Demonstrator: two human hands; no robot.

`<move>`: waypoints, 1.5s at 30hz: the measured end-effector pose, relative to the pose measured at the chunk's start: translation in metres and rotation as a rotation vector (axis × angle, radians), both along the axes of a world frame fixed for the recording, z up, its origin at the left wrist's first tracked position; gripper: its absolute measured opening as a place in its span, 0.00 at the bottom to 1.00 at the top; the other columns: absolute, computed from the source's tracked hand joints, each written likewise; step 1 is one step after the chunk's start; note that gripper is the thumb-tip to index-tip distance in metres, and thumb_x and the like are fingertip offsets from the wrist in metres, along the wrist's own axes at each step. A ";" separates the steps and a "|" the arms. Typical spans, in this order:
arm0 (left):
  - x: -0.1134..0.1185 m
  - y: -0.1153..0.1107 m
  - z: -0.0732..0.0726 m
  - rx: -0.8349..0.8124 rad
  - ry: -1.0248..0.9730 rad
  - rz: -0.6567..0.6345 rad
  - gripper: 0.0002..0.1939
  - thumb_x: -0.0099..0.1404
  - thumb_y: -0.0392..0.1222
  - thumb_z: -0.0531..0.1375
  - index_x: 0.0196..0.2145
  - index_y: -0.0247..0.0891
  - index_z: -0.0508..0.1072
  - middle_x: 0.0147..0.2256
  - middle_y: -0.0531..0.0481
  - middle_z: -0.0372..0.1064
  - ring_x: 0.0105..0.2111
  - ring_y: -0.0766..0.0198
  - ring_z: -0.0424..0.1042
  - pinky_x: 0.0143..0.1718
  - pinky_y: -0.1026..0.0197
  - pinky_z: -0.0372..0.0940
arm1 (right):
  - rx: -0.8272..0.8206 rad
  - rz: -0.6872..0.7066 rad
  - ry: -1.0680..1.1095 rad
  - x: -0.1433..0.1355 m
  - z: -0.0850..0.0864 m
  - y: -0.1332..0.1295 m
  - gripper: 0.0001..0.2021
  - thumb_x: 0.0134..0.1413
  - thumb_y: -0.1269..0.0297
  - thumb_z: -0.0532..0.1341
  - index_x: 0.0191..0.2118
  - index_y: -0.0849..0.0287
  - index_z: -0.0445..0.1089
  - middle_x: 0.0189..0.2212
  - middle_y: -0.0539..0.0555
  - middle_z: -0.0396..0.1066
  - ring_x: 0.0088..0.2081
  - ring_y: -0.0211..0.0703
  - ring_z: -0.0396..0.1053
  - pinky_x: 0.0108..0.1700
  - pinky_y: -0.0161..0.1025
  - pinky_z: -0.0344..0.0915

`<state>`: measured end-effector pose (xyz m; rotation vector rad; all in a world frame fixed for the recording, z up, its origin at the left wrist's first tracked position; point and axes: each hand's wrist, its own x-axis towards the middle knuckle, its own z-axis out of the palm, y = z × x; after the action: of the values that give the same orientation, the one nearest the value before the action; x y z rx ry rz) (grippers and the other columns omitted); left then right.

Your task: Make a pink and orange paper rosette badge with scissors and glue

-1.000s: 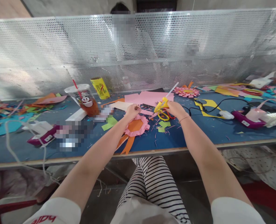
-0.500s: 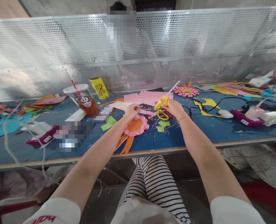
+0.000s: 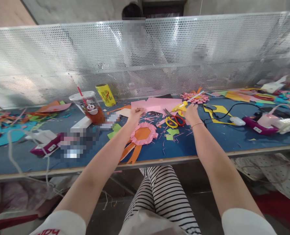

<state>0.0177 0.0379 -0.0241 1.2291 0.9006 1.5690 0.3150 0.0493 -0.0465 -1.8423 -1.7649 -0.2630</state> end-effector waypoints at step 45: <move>0.039 -0.054 0.011 0.125 0.004 -0.410 0.16 0.46 0.34 0.64 0.36 0.36 0.72 0.31 0.48 0.71 0.33 0.64 0.71 0.42 0.57 0.65 | -0.098 0.655 0.833 -0.116 0.017 -0.042 0.19 0.51 0.52 0.51 0.37 0.61 0.69 0.33 0.56 0.72 0.40 0.48 0.68 0.41 0.44 0.66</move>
<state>0.0572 -0.0157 -0.0135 1.4032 0.5151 1.3062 0.1987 0.0069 -0.0292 -1.0611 -1.6289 0.7437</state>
